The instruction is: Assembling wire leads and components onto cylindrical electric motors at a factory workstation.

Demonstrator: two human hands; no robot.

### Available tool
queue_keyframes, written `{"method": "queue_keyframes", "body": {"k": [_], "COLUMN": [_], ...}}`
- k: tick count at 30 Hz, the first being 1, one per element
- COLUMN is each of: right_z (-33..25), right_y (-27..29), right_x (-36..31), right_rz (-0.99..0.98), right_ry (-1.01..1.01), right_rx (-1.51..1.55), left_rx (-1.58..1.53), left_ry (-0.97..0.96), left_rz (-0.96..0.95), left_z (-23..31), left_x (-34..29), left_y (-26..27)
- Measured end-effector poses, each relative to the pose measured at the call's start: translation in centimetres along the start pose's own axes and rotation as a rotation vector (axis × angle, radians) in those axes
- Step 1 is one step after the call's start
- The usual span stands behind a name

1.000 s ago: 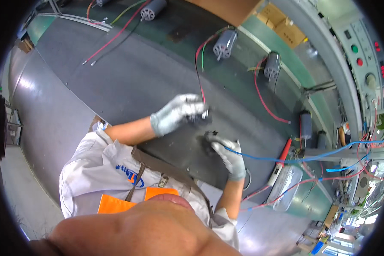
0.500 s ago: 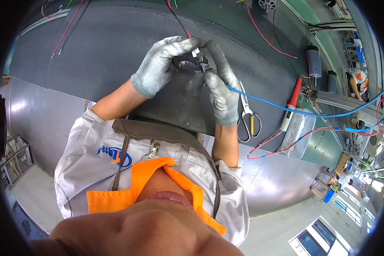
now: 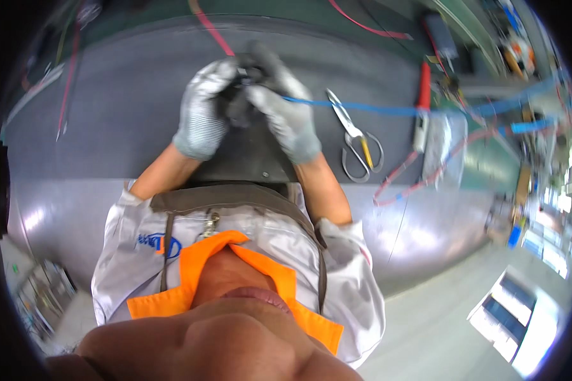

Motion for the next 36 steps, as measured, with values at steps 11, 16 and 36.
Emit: {"method": "queue_keyframes", "body": {"k": [11,16,36], "right_z": [-14.6,-12.9,-5.1], "right_y": [31.0,31.2,11.5], "right_x": [-17.2,-15.2,11.9], "right_rz": [0.837,0.773,-0.068], "right_ry": [-0.669,-0.084,-0.168], "right_rx": [-1.876,-1.035,-1.485], "left_rx": [-0.276,-0.276,-0.220], "left_ry": [-0.053,-0.025,-0.034], "left_rz": [-0.073,-0.012,-0.006], "left_z": [-0.2,0.1,0.2], "left_x": [1.9,1.1,0.9], "left_y": [2.1,1.7,3.4]}}
Point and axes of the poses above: each hand's wrist, its own x-axis towards the middle knuckle, its own y-axis out of the back of the hand, z = x × y, the point moved 9 cm from there along x, towards the middle knuckle, and after that the axes turned 10 degrees about -z, right-handed, at the moved point
